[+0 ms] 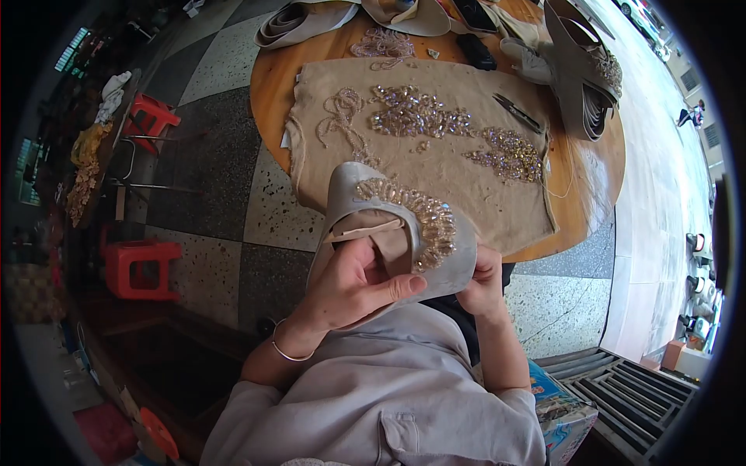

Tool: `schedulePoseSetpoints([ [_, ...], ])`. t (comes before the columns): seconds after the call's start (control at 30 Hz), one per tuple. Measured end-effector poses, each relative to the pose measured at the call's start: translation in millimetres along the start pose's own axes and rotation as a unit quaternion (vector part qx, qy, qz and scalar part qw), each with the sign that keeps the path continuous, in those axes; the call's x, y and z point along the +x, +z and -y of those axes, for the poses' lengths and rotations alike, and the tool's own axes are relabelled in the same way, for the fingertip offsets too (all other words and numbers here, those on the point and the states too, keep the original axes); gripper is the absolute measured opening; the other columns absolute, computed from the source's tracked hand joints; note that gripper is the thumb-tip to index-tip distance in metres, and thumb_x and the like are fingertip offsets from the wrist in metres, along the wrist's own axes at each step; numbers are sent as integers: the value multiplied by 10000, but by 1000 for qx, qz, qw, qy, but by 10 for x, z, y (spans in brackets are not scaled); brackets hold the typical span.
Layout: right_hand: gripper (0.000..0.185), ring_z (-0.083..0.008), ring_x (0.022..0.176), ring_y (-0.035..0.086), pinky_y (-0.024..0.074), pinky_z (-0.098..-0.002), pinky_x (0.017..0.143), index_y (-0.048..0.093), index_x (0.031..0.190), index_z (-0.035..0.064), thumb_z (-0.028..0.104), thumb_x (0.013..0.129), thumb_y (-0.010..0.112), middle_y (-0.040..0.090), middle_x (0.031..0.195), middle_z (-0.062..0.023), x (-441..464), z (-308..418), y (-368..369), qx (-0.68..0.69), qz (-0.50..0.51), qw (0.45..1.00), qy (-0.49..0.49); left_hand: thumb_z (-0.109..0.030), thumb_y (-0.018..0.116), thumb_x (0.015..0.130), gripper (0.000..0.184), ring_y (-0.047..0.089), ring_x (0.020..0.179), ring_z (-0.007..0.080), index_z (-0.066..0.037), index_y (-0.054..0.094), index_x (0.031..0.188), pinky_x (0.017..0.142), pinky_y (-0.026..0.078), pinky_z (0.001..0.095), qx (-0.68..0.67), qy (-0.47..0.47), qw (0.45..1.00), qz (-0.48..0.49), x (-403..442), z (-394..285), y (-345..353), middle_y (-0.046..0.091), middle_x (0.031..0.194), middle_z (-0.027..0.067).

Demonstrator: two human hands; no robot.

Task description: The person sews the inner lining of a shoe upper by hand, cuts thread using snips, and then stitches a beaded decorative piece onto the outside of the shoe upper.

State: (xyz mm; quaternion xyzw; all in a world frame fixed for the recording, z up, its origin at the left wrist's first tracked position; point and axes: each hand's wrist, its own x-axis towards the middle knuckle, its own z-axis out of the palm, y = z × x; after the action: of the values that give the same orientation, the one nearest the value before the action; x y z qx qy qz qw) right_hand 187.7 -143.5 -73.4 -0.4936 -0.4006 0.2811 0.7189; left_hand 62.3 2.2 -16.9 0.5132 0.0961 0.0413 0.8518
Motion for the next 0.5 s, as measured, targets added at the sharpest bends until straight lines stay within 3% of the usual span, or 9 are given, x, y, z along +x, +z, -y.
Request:
schedulePoseSetpoints([
  [0.37, 273, -215, 1036, 552, 433, -296, 852, 665, 954, -23, -133, 757, 510, 597, 1089, -122, 18, -33, -81, 10, 46, 999, 0, -74, 688, 821, 460, 511, 1026, 124, 30, 454, 1203, 894, 407, 276, -29, -38, 999, 6, 30, 12, -63, 548, 1108, 47],
  [0.5, 243, -189, 1008, 560, 433, -285, 843, 660, 963, -12, -100, 762, 555, 594, 1088, -103, 4, -16, -14, 32, 8, 999, 42, -79, 698, 814, 445, 517, 1009, 117, 28, 468, 1179, 879, 414, 276, -30, -42, 999, -2, 52, 30, -75, 558, 1082, 39],
])
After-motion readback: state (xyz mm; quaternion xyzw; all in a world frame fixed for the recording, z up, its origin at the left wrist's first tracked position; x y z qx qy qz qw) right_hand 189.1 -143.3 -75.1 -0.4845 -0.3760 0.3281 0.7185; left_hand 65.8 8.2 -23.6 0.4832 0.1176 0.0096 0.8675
